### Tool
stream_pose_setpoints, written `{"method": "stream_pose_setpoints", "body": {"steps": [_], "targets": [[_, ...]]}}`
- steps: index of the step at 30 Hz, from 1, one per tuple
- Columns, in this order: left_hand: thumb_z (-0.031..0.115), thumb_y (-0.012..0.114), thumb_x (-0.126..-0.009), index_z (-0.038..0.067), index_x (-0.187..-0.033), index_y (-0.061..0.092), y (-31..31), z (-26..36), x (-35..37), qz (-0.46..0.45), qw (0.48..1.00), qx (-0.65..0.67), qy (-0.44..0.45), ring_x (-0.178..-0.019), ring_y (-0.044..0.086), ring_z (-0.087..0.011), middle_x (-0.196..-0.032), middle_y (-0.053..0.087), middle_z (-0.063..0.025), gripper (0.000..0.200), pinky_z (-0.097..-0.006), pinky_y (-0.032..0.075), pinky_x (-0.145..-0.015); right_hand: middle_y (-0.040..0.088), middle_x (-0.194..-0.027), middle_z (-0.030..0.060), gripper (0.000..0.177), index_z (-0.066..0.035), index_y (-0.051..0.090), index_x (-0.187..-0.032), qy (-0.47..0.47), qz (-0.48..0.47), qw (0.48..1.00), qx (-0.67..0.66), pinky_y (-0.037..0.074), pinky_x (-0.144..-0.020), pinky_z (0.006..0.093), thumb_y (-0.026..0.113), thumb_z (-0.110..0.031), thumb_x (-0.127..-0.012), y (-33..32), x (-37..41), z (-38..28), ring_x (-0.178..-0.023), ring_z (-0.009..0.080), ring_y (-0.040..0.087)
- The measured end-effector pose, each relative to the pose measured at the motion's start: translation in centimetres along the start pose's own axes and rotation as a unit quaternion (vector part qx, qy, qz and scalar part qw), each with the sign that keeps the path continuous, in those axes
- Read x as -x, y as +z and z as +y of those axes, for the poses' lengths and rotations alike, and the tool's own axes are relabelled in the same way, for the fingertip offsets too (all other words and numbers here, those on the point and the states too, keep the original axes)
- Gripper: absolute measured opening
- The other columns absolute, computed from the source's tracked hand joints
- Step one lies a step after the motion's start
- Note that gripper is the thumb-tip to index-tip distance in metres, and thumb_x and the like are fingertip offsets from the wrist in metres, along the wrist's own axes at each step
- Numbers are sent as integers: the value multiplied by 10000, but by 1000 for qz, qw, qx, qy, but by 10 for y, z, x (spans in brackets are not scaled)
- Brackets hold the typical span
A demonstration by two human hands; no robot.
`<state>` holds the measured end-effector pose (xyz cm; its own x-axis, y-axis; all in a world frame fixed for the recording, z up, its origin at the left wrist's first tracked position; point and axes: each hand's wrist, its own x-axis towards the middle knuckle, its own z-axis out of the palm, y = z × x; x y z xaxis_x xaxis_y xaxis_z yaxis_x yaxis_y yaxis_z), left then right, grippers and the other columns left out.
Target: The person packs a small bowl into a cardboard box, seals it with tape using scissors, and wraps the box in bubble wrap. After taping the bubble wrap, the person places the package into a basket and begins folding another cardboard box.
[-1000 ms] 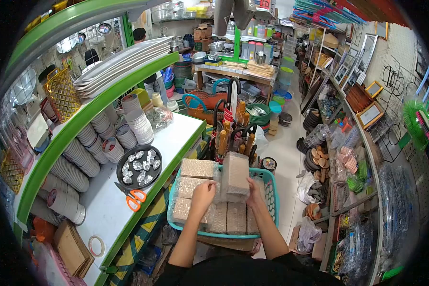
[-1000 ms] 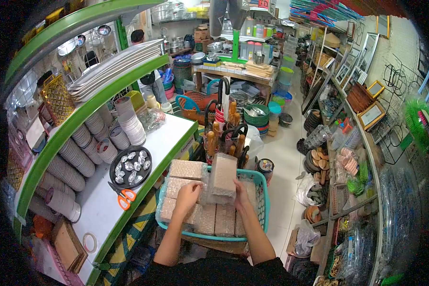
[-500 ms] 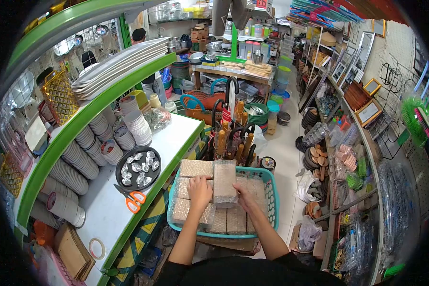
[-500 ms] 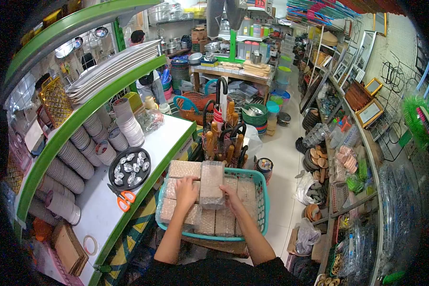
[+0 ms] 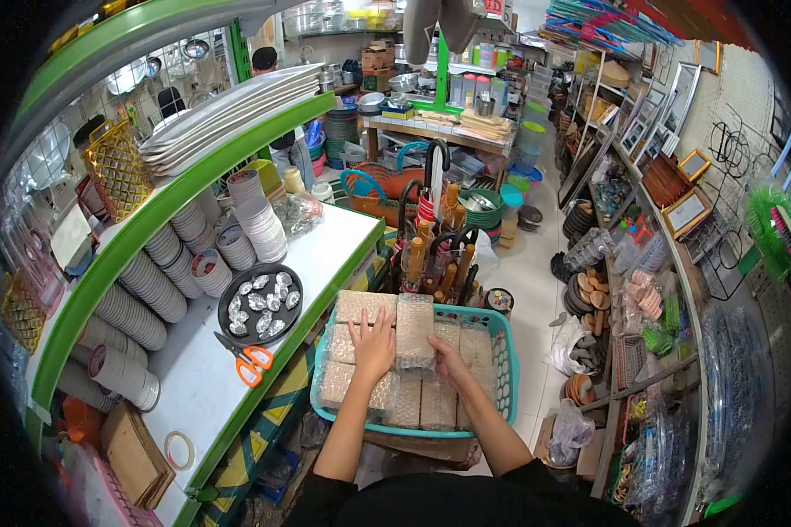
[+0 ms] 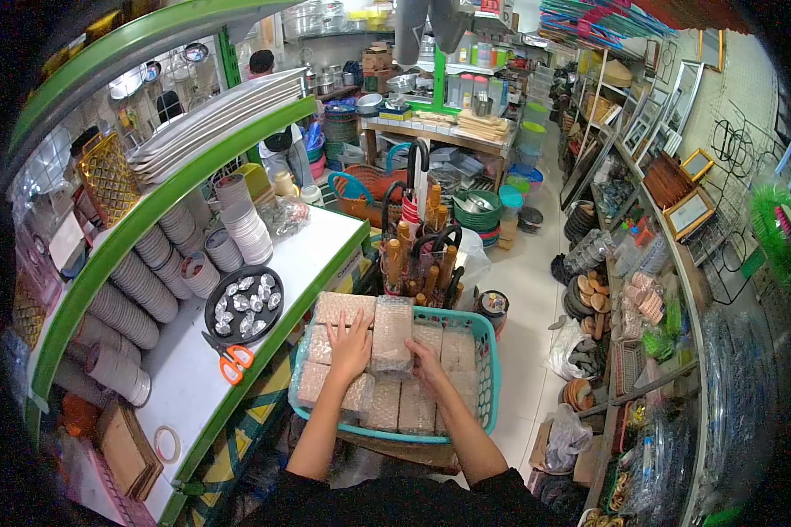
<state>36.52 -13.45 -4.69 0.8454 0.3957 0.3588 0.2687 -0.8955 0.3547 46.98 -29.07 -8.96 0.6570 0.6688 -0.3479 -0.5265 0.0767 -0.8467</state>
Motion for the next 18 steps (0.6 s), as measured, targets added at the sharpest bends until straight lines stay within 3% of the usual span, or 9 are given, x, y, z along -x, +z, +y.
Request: {"method": "stream_pose_setpoints", "body": {"steps": [5,7,8,10,18], "targets": [[338,446,-938,147,-1354,451,-6,0,-1,-15,1000,2,-7,-1399,173,-387,-1488,331,-89,458,-617,22,-1100,652,-1010,90,516,22,545,-1229,10,18,997,73,452,-762,246,581,-373,-899,8,11,-16,-904,177,621],[514,467,-894,151,-1380,431,-11,4,0,-39,999,-10,-11,-1405,159,-384,-1500,311,-93,608,-605,-9,-1105,656,-1001,84,497,33,561,-1208,-2,23,996,89,454,-764,247,579,-361,-906,9,9,-18,-888,173,623],[514,467,-894,151,-1380,431,-12,3,1,-38,999,-10,-12,-1405,159,-384,-1500,311,-93,608,-605,-9,-1105,657,-1015,92,471,42,573,-1189,-17,24,995,99,458,-775,258,574,-341,-914,9,8,-18,-901,176,621],[646,490,-818,158,-1399,414,-9,1,2,-35,999,-21,1,-1412,143,-378,-1513,289,-91,763,-596,-38,-1106,657,-1029,99,447,50,585,-1170,-31,24,993,110,461,-786,269,568,-322,-923,4,-1,-13,-913,179,619],[657,524,-787,167,-1410,399,-10,0,1,-60,998,-30,-4,-1422,118,-359,-1526,262,-80,803,-597,-49,-1106,632,-1125,116,485,55,545,-1227,-10,1,996,91,462,-817,284,564,-330,-932,5,-1,-14,-964,204,613]]}}
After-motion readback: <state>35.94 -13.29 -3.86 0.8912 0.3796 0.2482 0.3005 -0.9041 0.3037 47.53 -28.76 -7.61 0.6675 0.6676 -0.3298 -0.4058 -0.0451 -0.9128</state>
